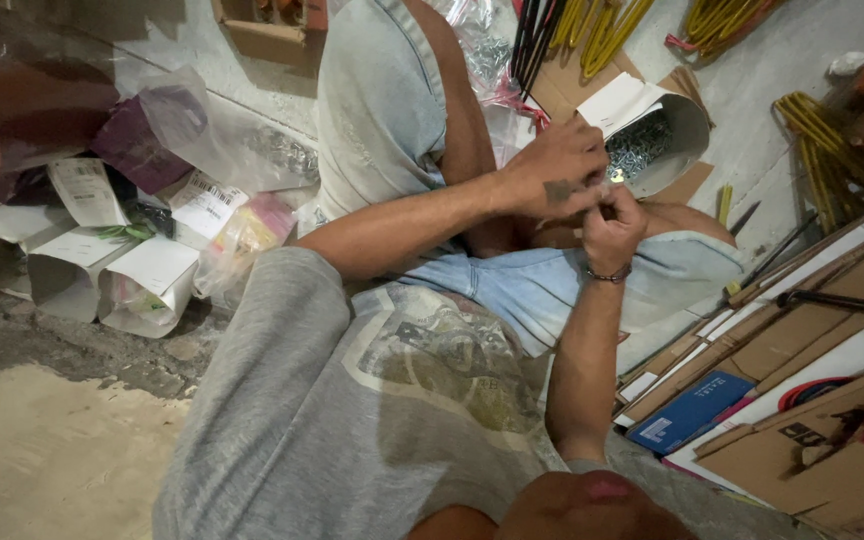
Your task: The person packages small metal fasteners into a plastic bag while referencing a small card.
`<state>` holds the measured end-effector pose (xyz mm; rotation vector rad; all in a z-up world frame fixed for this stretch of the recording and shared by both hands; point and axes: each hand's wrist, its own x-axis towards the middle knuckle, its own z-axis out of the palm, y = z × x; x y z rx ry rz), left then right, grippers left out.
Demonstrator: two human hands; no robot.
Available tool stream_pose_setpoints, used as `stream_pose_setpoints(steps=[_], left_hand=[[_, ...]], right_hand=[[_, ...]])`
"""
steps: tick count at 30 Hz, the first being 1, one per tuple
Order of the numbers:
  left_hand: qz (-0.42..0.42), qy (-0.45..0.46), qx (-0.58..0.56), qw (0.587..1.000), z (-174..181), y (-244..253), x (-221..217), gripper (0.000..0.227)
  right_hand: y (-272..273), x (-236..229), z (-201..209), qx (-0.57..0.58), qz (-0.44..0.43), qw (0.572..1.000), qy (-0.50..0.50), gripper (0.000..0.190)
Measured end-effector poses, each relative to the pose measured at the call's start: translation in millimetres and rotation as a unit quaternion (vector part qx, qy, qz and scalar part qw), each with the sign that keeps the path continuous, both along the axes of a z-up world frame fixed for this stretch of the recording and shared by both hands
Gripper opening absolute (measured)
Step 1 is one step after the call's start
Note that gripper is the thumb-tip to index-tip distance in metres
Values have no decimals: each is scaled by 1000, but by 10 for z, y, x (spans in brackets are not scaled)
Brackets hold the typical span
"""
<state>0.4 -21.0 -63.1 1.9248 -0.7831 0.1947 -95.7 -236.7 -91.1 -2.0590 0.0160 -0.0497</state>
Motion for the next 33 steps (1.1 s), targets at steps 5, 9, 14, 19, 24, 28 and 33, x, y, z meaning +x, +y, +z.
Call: stream_pose_setpoints(steps=[5,9,14,19,24,28,33], left_hand=[[12,33,18,999,25,2,54,25],[-1,38,59,998,124,56,71,23],[-47,68,65,995,21,26,38,41],[-92,-26,181,979,343,102,-30,101],[41,-150,171,973,421,21,-61,12],[64,-196,167,964,-108,-233,-198,16],[48,-225,154,961,191,-123,-280,11]], right_hand=[[138,118,300,19,11,1000,-4,30],[269,156,613,68,-30,997,34,31],[156,118,441,34,-39,998,34,19],[-38,44,147,26,-48,997,54,22],[-6,5,86,16,-58,998,29,24],[53,27,144,-55,-47,997,36,15],[113,42,138,-124,-105,986,29,12]])
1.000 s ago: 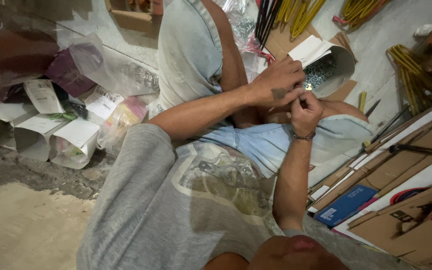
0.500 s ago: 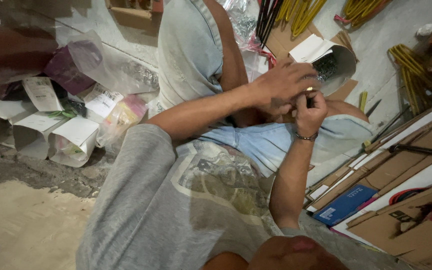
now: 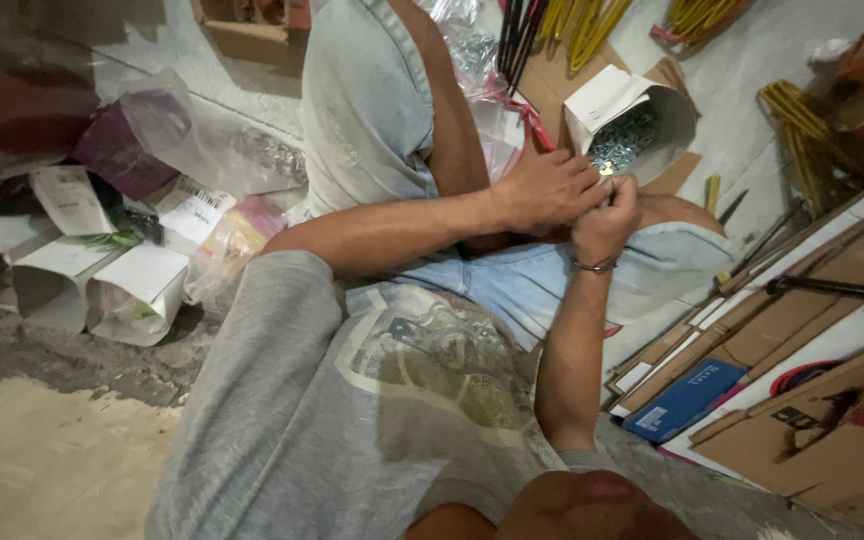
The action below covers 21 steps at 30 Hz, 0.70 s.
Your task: The person packages small metal fasteners into a plastic bag while referencing a small card.
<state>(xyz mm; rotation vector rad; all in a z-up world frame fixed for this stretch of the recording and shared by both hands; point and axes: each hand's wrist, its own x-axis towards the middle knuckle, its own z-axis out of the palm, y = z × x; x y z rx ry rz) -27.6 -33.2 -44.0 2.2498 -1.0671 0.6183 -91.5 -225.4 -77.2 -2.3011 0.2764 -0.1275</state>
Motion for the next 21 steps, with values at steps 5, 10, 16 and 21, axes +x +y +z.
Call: stream_pose_setpoints(steps=[5,10,16,21], left_hand=[[-83,271,71,956,439,335,163,48],[-82,416,-98,900,-169,176,133,55],[-2,488,-144,861,106,209,273,46],[23,514,-167,841,66,252,340,43]], right_hand=[[-131,53,421,97,84,989,73,23],[-445,498,862,126,87,988,14,15],[-169,1157,284,-133,238,954,122,64],[-121,1404,-848,-246,-10,918,309,40]])
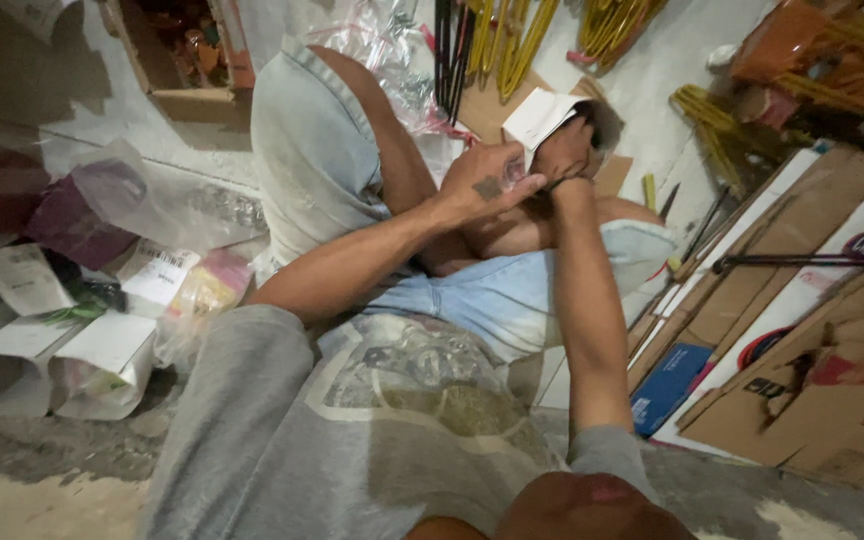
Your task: The person packages small metal fasteners into a plastic bag while referencing a small card.
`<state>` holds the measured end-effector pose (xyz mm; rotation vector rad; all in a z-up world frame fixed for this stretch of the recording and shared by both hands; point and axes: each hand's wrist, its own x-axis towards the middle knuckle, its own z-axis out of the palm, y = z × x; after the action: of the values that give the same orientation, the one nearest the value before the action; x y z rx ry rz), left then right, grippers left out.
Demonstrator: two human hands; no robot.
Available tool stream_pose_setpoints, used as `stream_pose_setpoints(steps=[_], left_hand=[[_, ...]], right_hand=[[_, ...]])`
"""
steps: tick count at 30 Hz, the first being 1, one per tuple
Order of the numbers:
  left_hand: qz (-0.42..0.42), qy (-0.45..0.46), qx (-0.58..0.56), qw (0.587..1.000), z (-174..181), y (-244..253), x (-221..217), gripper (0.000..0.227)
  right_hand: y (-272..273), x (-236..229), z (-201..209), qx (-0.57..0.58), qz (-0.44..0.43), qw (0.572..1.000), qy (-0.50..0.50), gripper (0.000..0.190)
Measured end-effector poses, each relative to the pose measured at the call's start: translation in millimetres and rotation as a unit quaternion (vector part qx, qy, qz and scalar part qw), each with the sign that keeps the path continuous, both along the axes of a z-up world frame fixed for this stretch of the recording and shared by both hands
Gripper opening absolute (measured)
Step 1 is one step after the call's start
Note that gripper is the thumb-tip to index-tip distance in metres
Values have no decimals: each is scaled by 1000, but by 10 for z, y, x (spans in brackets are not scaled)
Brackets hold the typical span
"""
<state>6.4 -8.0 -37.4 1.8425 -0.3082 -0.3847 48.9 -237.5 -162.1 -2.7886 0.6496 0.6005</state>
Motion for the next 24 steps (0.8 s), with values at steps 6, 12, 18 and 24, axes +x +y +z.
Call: stream_pose_setpoints(steps=[6,12,18,24], left_hand=[[-14,30,-20,999,188,-15,-55,42],[5,3,-10,1000,107,61,-28,40],[2,27,-13,1000,77,30,-25,37],[16,30,-13,999,-28,43,21,40]], right_hand=[[196,124,-591,-289,-118,950,13,19],[199,66,111,-60,17,993,100,32],[109,-117,366,-54,182,976,106,34],[-64,-176,142,-54,149,984,77,20]])
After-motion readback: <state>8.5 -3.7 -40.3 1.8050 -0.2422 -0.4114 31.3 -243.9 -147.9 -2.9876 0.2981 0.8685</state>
